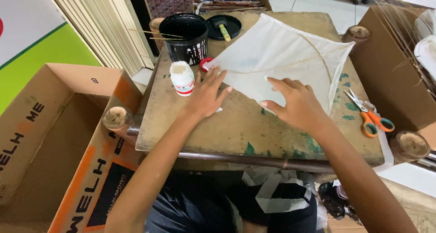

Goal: Assembling a kite by applying glue to the frame and folding the paper covering over it.

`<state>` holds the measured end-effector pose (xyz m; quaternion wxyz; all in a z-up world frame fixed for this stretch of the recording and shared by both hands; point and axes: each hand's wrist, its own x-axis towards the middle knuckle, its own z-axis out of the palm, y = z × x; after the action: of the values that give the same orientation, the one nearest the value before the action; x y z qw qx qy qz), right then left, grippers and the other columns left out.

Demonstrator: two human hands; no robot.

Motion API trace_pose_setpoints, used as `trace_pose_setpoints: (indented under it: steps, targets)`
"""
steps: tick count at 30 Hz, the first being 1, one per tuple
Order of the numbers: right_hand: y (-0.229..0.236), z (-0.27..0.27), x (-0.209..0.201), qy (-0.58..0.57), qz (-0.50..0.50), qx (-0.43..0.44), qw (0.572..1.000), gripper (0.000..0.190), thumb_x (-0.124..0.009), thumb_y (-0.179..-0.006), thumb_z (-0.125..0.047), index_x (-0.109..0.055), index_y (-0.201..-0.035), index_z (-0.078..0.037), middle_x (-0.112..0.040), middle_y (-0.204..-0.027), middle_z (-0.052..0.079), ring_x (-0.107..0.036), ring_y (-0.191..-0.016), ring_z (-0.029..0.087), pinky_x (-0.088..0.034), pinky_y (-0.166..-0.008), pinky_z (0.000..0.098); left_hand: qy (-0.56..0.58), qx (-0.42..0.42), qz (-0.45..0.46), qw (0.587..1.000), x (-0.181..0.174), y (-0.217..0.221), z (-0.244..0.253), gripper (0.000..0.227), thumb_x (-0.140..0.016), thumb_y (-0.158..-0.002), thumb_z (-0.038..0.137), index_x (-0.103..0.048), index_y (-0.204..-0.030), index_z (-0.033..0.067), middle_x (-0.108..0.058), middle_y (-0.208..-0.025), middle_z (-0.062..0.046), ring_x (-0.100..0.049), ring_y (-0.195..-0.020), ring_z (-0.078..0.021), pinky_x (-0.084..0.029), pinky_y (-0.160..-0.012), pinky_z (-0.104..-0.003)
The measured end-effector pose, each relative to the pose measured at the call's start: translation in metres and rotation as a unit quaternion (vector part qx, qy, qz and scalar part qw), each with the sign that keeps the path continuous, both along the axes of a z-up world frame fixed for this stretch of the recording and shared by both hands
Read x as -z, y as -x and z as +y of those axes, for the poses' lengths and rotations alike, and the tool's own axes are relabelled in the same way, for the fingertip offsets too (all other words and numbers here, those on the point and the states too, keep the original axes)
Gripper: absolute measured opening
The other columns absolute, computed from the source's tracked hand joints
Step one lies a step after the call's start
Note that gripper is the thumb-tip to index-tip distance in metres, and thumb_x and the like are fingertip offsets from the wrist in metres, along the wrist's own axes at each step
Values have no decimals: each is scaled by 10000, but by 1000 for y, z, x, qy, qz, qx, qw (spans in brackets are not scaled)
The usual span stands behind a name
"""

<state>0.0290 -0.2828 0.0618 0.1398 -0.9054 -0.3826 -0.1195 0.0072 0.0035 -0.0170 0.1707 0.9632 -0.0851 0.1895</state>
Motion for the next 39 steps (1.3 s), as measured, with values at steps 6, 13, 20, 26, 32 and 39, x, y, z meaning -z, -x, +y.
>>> trace_pose_setpoints:
  steps: [6,13,20,26,32,39]
  targets:
    - [-3,23,4,101,0,-97,990,644,-625,-948,-486,-475,-1531,-259,-462,-1487,91,-396,-1396,366,-400,-1043,556,7,29,44,999,16,-1,12,610,-427,-1076,461,-398,-1547,75,-410,-1585,-212,-311,-1523,-354,-196,-1237,-614]
    - [-23,50,17,240,-21,-87,967,742,-473,-936,-709,-350,-1575,-352,-361,-1594,57,-310,-1474,306,-353,-1094,518,-5,64,76,995,3,11,18,556,-418,-1074,411,-444,-1541,108,-345,-1642,-165,-248,-1549,-329,-157,-1265,-567]
    - [-47,47,40,180,-44,-133,974,687,-422,-1014,-599,-306,-1605,-269,-524,-1475,50,-483,-1375,278,-448,-1016,484,-56,42,120,990,-3,6,15,597,-309,-1064,473,-449,-1546,149,-306,-1673,-111,-205,-1569,-298,-136,-1273,-569]
    - [-46,46,36,194,-68,-147,968,729,-432,-978,-660,-309,-1600,-300,-524,-1481,17,-474,-1388,253,-437,-1027,478,-62,32,135,988,-9,8,13,606,-279,-1059,480,-446,-1550,165,-313,-1671,-91,-213,-1569,-286,-142,-1268,-562]
    - [-48,50,45,233,-84,-126,960,727,-385,-945,-753,-375,-1548,-346,-431,-1527,15,-391,-1439,269,-412,-1063,484,-62,18,139,988,-6,9,14,590,-280,-1057,472,-461,-1543,190,-313,-1673,-73,-217,-1568,-263,-159,-1274,-532]
    - [-43,44,46,266,-148,-110,946,662,-291,-971,-753,-483,-1474,-369,-408,-1542,-4,-382,-1444,232,-397,-1058,470,-60,14,129,990,-1,6,16,586,-292,-1045,476,-460,-1548,226,-339,-1664,-68,-246,-1560,-260,-163,-1270,-538]
